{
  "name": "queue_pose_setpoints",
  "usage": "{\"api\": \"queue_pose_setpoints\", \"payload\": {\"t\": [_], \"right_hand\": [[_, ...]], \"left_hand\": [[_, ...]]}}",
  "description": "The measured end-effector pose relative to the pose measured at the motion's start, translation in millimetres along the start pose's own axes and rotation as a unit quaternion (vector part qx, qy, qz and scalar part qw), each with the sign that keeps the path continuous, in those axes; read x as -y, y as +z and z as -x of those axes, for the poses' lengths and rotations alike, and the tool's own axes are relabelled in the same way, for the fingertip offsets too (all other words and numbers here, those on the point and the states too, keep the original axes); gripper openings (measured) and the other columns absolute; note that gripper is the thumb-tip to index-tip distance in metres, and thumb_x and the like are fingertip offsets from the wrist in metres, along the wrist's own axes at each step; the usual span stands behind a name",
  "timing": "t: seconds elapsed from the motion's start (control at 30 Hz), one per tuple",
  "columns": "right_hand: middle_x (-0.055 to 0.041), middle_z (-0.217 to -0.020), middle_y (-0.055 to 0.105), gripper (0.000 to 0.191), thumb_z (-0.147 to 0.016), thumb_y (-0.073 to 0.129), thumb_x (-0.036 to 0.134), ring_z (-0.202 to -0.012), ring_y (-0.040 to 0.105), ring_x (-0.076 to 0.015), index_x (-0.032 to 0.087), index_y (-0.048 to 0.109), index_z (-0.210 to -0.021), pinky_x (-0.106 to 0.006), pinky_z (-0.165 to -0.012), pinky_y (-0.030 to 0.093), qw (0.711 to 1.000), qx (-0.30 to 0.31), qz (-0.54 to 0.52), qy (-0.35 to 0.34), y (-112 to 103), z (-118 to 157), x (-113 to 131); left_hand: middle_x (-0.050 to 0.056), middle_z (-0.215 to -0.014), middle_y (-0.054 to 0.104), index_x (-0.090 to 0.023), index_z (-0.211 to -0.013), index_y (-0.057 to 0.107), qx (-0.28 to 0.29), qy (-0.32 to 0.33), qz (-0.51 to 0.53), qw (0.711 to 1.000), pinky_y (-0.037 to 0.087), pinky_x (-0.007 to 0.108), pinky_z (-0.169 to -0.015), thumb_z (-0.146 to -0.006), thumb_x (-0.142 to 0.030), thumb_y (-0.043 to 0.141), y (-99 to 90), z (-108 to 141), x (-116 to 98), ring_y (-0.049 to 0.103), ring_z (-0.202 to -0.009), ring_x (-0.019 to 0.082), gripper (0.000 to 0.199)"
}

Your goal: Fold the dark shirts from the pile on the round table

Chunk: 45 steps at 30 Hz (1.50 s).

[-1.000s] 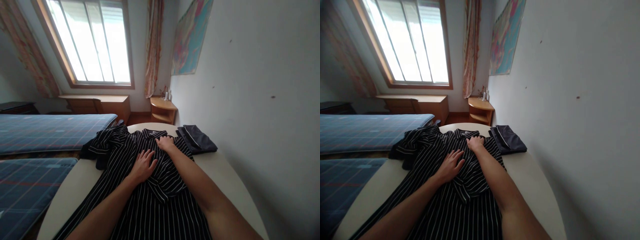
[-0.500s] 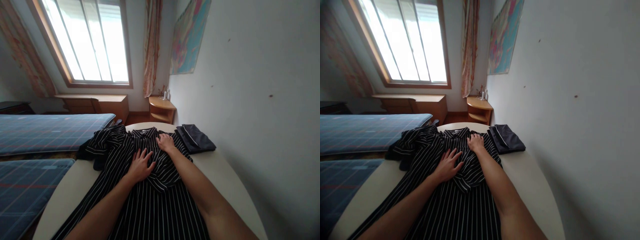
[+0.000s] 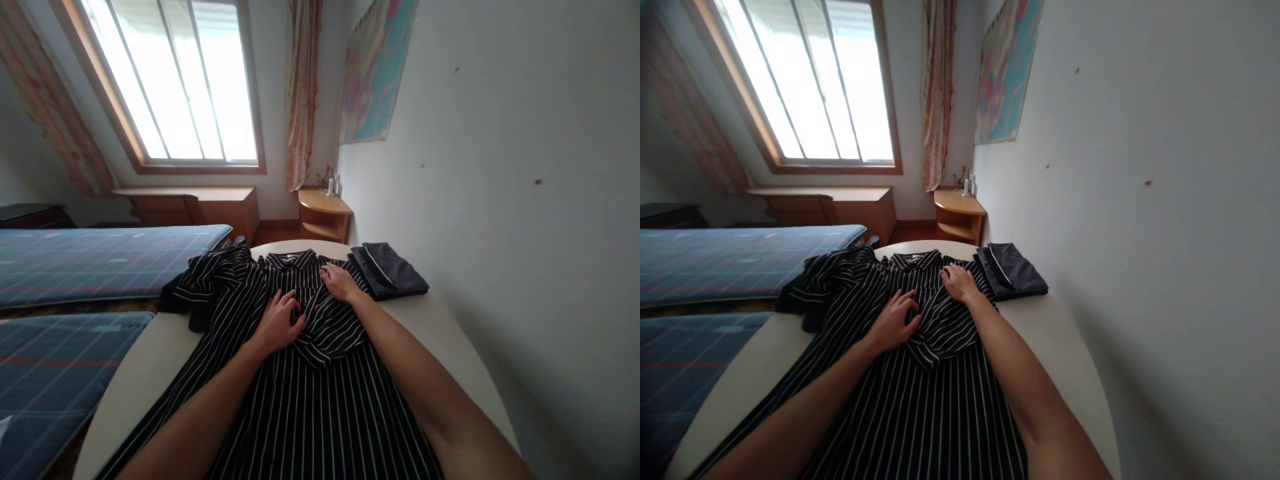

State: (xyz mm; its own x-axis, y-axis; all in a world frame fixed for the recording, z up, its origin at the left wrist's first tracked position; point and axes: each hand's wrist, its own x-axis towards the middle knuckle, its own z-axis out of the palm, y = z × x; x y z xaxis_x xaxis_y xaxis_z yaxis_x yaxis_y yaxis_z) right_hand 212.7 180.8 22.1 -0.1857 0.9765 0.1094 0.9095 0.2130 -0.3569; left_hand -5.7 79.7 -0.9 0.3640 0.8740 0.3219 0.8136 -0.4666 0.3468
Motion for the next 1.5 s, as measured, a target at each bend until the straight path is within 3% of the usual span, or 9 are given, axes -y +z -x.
{"api": "queue_pose_setpoints", "payload": {"t": [0.23, 0.4, 0.5, 0.6, 0.7, 0.83, 1.03, 1.23, 1.5], "right_hand": [[-0.0127, -0.144, 0.055, 0.053, -0.104, 0.030, 0.048, -0.135, 0.047, -0.0232, 0.014, 0.055, -0.136, -0.036, -0.115, 0.030, 0.996, -0.077, 0.026, -0.037, -13.7, 58.4, 6.7], [-0.0118, -0.156, 0.040, 0.060, -0.102, 0.031, 0.054, -0.145, 0.034, -0.0273, 0.018, 0.044, -0.148, -0.046, -0.119, 0.023, 0.997, -0.041, 0.026, -0.051, -11.3, 107.7, 6.4], [-0.0069, -0.161, 0.032, 0.062, -0.101, 0.032, 0.059, -0.149, 0.025, -0.0289, 0.025, 0.036, -0.153, -0.052, -0.120, 0.018, 0.997, -0.005, 0.013, -0.076, -7.4, 131.8, 5.6], [-0.0056, -0.163, 0.029, 0.065, -0.099, 0.034, 0.064, -0.151, 0.020, -0.0307, 0.028, 0.037, -0.153, -0.055, -0.121, 0.013, 0.995, 0.022, 0.018, -0.096, -4.4, 145.2, 4.5], [-0.0073, -0.163, 0.028, 0.064, -0.099, 0.034, 0.061, -0.151, 0.018, -0.0309, 0.027, 0.037, -0.153, -0.056, -0.121, 0.009, 0.997, -0.006, 0.029, -0.072, -2.9, 146.4, 1.1], [-0.0091, -0.157, 0.039, 0.055, -0.103, 0.034, 0.050, -0.149, 0.027, -0.0273, 0.022, 0.044, -0.149, -0.053, -0.120, 0.017, 0.996, 0.011, -0.019, -0.083, -5.1, 138.8, -9.8], [-0.0100, -0.120, 0.068, 0.036, -0.086, 0.046, 0.009, -0.116, 0.058, -0.0201, 0.015, 0.068, -0.114, -0.033, -0.106, 0.039, 0.992, -0.104, -0.010, -0.074, -36.2, 138.7, -40.1], [-0.0031, -0.082, 0.070, 0.022, -0.084, 0.066, 0.035, -0.075, 0.064, -0.0181, 0.018, 0.071, -0.096, -0.027, -0.069, 0.044, 0.996, -0.067, -0.013, 0.062, -56.4, 151.5, -71.9], [-0.0069, -0.093, 0.075, 0.017, -0.090, 0.059, 0.028, -0.087, 0.068, -0.0195, 0.018, 0.071, -0.094, -0.026, -0.074, 0.043, 0.990, -0.078, -0.005, 0.120, -36.4, 140.7, -74.4]], "left_hand": [[0.011, -0.136, 0.059, -0.020, -0.077, 0.059, -0.019, 0.033, -0.023, 0.999, 0.041, 0.048, -0.109, -0.083, -0.021, 0.061, -6.5, 4.6, -6.0, 0.048, -0.132, 0.033, 0.007], [0.005, -0.087, 0.070, -0.020, -0.090, 0.060, -0.040, -0.108, 0.020, 0.993, 0.051, 0.036, -0.080, -0.090, -0.024, 0.056, -13.2, -3.3, -2.1, 0.068, -0.085, 0.024, 0.005], [0.002, -0.082, 0.070, -0.019, -0.108, 0.059, -0.045, -0.165, 0.057, 0.984, 0.051, 0.033, -0.073, -0.091, -0.026, 0.058, -12.7, -5.2, 7.0, 0.068, -0.076, 0.022, 0.018], [0.005, -0.095, 0.072, -0.018, -0.121, 0.056, -0.077, -0.124, 0.073, 0.987, 0.053, 0.036, -0.084, -0.091, -0.027, 0.059, -8.4, -2.9, 14.2, 0.069, -0.089, 0.024, 0.031], [0.011, -0.130, 0.063, -0.019, -0.134, 0.054, -0.110, 0.008, 0.061, 0.992, 0.044, 0.043, -0.106, -0.093, -0.031, 0.057, -3.9, 2.6, 13.7, 0.058, -0.122, 0.027, 0.043], [0.008, -0.144, 0.054, -0.026, -0.138, 0.056, -0.040, 0.111, 0.034, 0.992, 0.040, 0.049, -0.112, -0.091, -0.032, 0.059, -1.4, 10.9, 4.7, 0.050, -0.132, 0.029, 0.048], [0.009, -0.140, 0.058, -0.022, -0.135, 0.060, -0.015, 0.089, 0.030, 0.995, 0.043, 0.047, -0.111, -0.093, -0.034, 0.056, -1.6, 14.9, 0.3, 0.054, -0.128, 0.028, 0.043], [0.011, -0.149, 0.050, -0.019, -0.144, 0.051, 0.014, 0.079, 0.009, 0.997, 0.035, 0.050, -0.117, -0.098, -0.045, 0.049, 2.8, 13.6, 6.4, 0.044, -0.139, 0.030, 0.053], [0.010, -0.153, 0.046, -0.022, -0.147, 0.048, 0.036, 0.075, -0.019, 0.996, 0.033, 0.051, -0.118, -0.099, -0.051, 0.046, 3.5, 14.1, 7.8, 0.037, -0.144, 0.031, 0.056]]}}
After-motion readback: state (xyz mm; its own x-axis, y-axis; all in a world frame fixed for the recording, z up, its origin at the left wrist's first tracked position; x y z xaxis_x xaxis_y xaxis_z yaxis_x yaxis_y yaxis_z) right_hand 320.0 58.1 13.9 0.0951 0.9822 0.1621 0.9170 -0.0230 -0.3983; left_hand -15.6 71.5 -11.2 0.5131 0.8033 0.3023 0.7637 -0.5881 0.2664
